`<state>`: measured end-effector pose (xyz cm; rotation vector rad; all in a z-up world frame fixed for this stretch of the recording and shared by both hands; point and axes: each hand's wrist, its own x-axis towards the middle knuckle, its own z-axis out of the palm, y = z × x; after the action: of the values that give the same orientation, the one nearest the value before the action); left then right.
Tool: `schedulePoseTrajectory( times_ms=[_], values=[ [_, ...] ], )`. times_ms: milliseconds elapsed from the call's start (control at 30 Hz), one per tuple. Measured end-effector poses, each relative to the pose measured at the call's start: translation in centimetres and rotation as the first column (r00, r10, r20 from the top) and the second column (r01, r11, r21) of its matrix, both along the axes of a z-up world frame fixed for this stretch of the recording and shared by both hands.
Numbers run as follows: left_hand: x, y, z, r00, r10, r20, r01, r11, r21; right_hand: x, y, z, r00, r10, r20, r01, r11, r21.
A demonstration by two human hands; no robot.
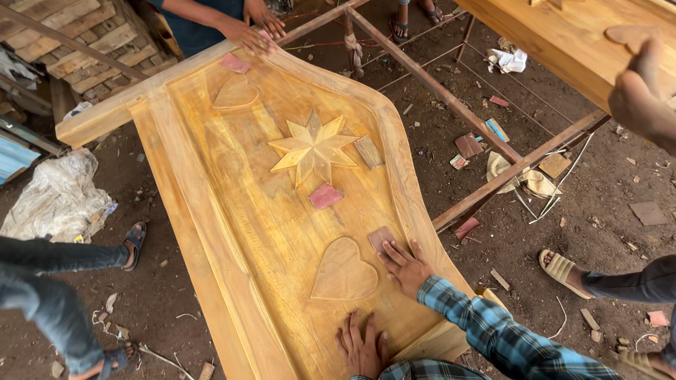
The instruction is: The person sands a large wooden board with carved star and heart designs using sandpaper. They smooth the flat surfaces and the carved details by hand, moving the sandpaper across the board repeatedly.
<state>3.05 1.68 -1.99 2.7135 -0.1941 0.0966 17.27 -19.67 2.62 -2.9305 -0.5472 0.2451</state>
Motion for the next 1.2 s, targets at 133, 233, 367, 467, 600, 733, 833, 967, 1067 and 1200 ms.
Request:
schedulePoseTrajectory(
  times_ms=[133,233,367,467,600,733,833,967,1067,1200],
  values=[
    [-0.2,0.0,1.4,0.995,-0.021,0.095,0.025,0.999,-0.038,3.4,0.5,-1.2,0.987,0.003,0.162,-0.01,0.999,0.043],
    [-0.2,0.2,2.2,0.997,-0.03,0.073,0.034,0.998,-0.055,3.3,1.1,-1.8,0.973,-0.022,0.228,0.006,0.998,0.07],
    [-0.2,0.2,2.9,0.999,-0.035,0.035,0.038,0.997,-0.075,0.6,0.9,-1.5,0.985,0.015,0.172,-0.021,0.999,0.036],
    [-0.3,0.2,2.7,0.999,-0.034,0.042,0.037,0.996,-0.08,-1.5,1.1,-1.1,0.983,0.043,0.181,-0.052,0.997,0.049],
    [-0.3,0.3,1.7,0.999,-0.045,0.015,0.045,0.997,-0.07,0.7,1.1,-1.2,0.99,0.025,0.136,-0.025,1.0,-0.006],
    [-0.4,0.3,0.2,0.997,-0.045,0.057,0.049,0.996,-0.08,6.3,2.2,-1.9,0.986,-0.005,0.167,0.02,0.996,-0.085],
    [-0.6,0.5,-0.9,0.999,-0.033,0.029,0.036,0.995,-0.098,10.3,3.4,-1.7,0.998,-0.035,0.043,0.041,0.988,-0.147],
    [-0.1,1.2,-1.9,0.999,0.007,0.032,-0.003,0.991,-0.134,10.8,4.1,-1.1,1.0,-0.027,-0.002,0.026,0.972,-0.232],
    [2.1,2.0,-0.4,1.0,0.016,0.003,-0.015,0.987,-0.159,8.9,3.5,-0.8,1.0,-0.02,-0.005,0.018,0.976,-0.216],
    [7.9,4.0,5.7,0.985,-0.046,0.169,0.075,0.983,-0.169,5.5,2.6,-0.6,1.0,0.004,-0.028,-0.009,0.984,-0.178]
  ],
)
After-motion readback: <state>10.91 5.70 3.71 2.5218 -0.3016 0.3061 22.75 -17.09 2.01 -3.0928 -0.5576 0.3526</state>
